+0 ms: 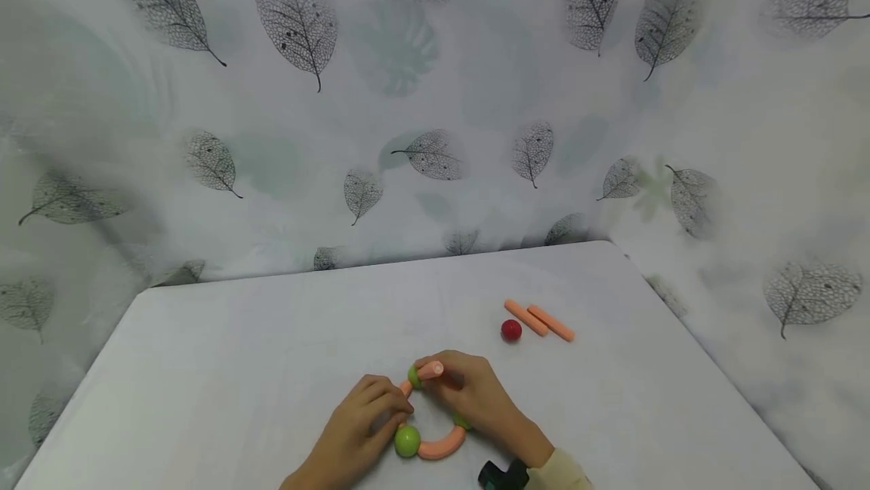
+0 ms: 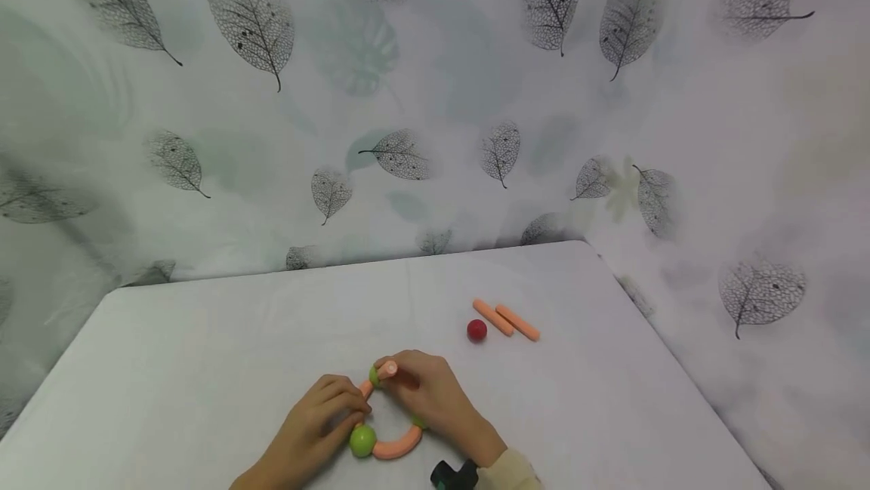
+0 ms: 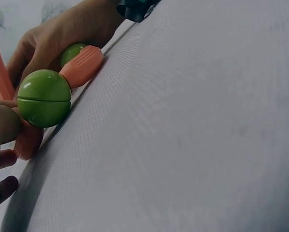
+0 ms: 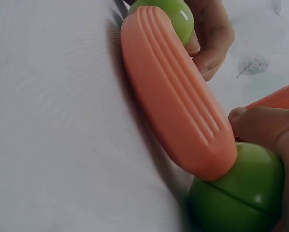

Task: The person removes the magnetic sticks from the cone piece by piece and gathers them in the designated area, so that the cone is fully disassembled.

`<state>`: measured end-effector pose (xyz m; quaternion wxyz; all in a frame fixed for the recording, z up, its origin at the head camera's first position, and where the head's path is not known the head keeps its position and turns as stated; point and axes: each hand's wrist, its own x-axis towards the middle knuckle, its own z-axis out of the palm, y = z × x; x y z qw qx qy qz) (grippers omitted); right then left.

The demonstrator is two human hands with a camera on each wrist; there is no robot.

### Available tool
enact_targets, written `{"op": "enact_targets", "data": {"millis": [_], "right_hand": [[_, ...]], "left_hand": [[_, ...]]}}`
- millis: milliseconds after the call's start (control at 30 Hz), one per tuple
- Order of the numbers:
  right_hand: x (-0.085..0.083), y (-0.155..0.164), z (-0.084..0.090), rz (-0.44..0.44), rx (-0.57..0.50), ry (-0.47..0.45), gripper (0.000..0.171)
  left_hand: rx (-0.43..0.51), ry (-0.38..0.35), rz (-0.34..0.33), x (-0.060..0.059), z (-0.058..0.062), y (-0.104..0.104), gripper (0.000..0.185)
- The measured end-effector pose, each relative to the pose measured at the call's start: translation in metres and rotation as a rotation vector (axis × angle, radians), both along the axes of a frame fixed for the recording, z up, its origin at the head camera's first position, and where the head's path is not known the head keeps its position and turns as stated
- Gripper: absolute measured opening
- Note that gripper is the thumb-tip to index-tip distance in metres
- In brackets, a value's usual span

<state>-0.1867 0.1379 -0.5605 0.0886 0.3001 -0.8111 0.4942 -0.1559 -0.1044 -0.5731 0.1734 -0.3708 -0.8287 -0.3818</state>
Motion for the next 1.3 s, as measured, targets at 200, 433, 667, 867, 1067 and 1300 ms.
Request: {"op": "enact_targets", "data": {"millis": [200,433,667,867,1067,1300], "right_hand": [[0.002,-0.001,0.005,-0.009,0.013,-0.003,0.022],[-0.003,-0.001,0.004,0.01,-0.014,-0.032,0.016],[-0.003,-0.002,0.004,-0.039,-0.064,-0.13,0.014],[-0.004,0.0,0.005,-0.206,-0.068,-0.16,0.016],[-0.005,0.004,0.006,-0.337,-0.023,-0.183,0.03],[-0.005,0.019,0.008,-0.439,0.042,-0.173,0.025]], "left_hand": [[-0.001,-0.001,0.001,-0.001,0.0,-0.001,0.022],[-0.01,-0.028,0.022,-0.002,0.001,0.0,0.021],[-0.015,-0.039,0.021,-0.002,0.001,-0.001,0.02],[-0.028,-0.056,0.005,-0.001,0.001,-0.003,0.025],[-0.036,-0.025,-0.039,-0.002,0.006,-0.003,0.036],[-0.052,-0.022,-0.045,-0.001,0.006,-0.003,0.035]]}}
